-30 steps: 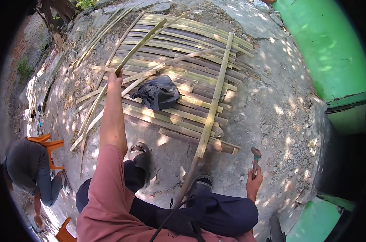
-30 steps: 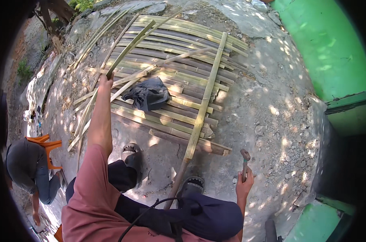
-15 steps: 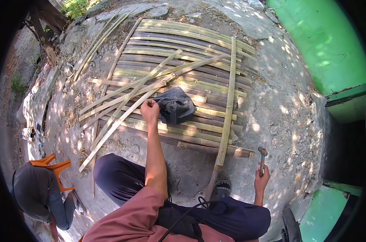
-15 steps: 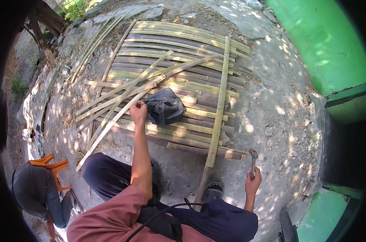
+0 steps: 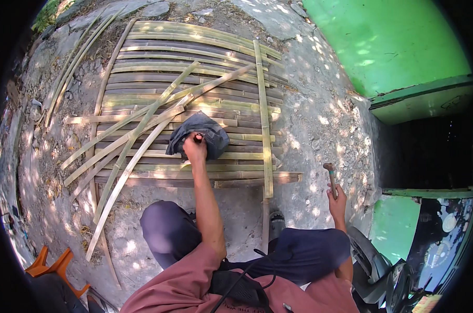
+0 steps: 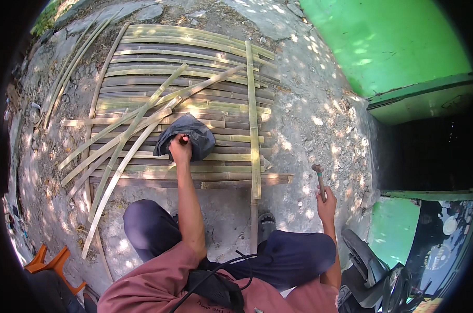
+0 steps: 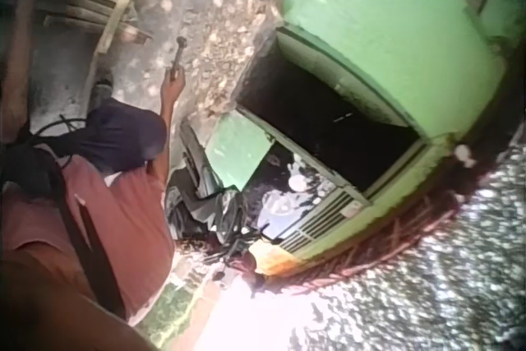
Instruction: The person hammers small nails into overlapping bamboo strips to secure them together while working on the ground. They handle one nail at a time and use a hammer to drive it into the bamboo joints.
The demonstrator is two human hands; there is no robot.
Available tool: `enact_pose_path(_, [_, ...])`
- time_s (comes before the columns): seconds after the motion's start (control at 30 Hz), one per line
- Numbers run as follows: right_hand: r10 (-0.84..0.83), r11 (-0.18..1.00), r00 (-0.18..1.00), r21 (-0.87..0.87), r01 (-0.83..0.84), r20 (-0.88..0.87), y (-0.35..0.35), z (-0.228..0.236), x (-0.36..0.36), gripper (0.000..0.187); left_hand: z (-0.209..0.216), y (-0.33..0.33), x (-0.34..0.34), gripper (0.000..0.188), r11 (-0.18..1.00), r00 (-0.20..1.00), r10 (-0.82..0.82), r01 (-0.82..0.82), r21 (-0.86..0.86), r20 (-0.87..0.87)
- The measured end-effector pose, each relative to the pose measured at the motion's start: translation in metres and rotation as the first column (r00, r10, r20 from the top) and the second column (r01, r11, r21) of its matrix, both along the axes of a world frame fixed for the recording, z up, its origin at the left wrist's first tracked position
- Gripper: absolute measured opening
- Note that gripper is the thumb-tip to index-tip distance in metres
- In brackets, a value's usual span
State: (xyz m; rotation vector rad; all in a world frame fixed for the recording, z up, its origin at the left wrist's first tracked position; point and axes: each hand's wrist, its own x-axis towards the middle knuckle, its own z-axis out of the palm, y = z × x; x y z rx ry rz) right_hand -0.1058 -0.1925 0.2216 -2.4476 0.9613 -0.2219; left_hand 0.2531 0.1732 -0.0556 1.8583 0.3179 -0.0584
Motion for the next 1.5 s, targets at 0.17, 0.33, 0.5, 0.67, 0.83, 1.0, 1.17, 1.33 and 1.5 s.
enact_pose_path(0.17, [-0.017,0.999,0.999,-0.046,0.015,-0.045,0.016,0.014,-0.004,0.016,0.01,-0.031,0.001,0.035,0.993,0.998,0.034,-0.028,0.112,-0.054])
enact_pose_path(0.33, [-0.034,0.997,0.999,0.066,0.032,0.021,0.041,-0.023,-0.013,0.013,0.015,-0.024,0.003,0.037,0.993,0.998,0.059,-0.057,0.103,-0.01])
enact_pose_path(0.5, [-0.103,0.965,0.993,0.237,0.116,-0.065,0.009,-0.085,-0.048,0.013,-0.004,-0.029,0.007,0.027,0.994,0.966,0.108,-0.101,-0.042,0.236])
enact_pose_path(0.67, [0.035,0.979,0.999,0.202,-0.035,0.001,-0.001,-0.123,-0.031,0.013,-0.023,-0.016,0.019,0.029,0.93,0.916,0.259,-0.151,-0.334,0.307])
enact_pose_path(0.83, [0.048,0.973,0.999,0.225,-0.048,0.005,-0.023,-0.123,-0.033,0.016,-0.026,-0.037,-0.007,0.026,0.983,0.964,0.185,-0.185,-0.017,0.191])
enact_pose_path(1.0, [0.208,0.942,0.97,0.242,-0.233,0.124,-0.015,-0.142,0.052,0.022,-0.066,0.061,0.058,0.024,0.902,0.917,0.149,-0.28,0.329,0.371])
enact_pose_path(1.17, [0.302,0.933,0.943,0.159,-0.323,0.14,-0.045,-0.162,0.061,0.03,-0.065,0.017,0.018,0.014,0.819,0.932,0.253,-0.348,0.455,0.258])
enact_pose_path(1.33, [0.386,0.911,0.91,0.217,-0.351,-0.15,-0.062,-0.171,0.081,0.028,-0.023,0.029,0.002,0.018,0.799,0.944,0.202,-0.313,0.513,0.261])
enact_pose_path(1.5, [0.45,0.884,0.887,0.195,-0.425,-0.108,-0.05,-0.172,0.08,0.024,-0.004,0.042,-0.018,0.011,0.853,0.955,0.171,-0.267,0.448,0.243])
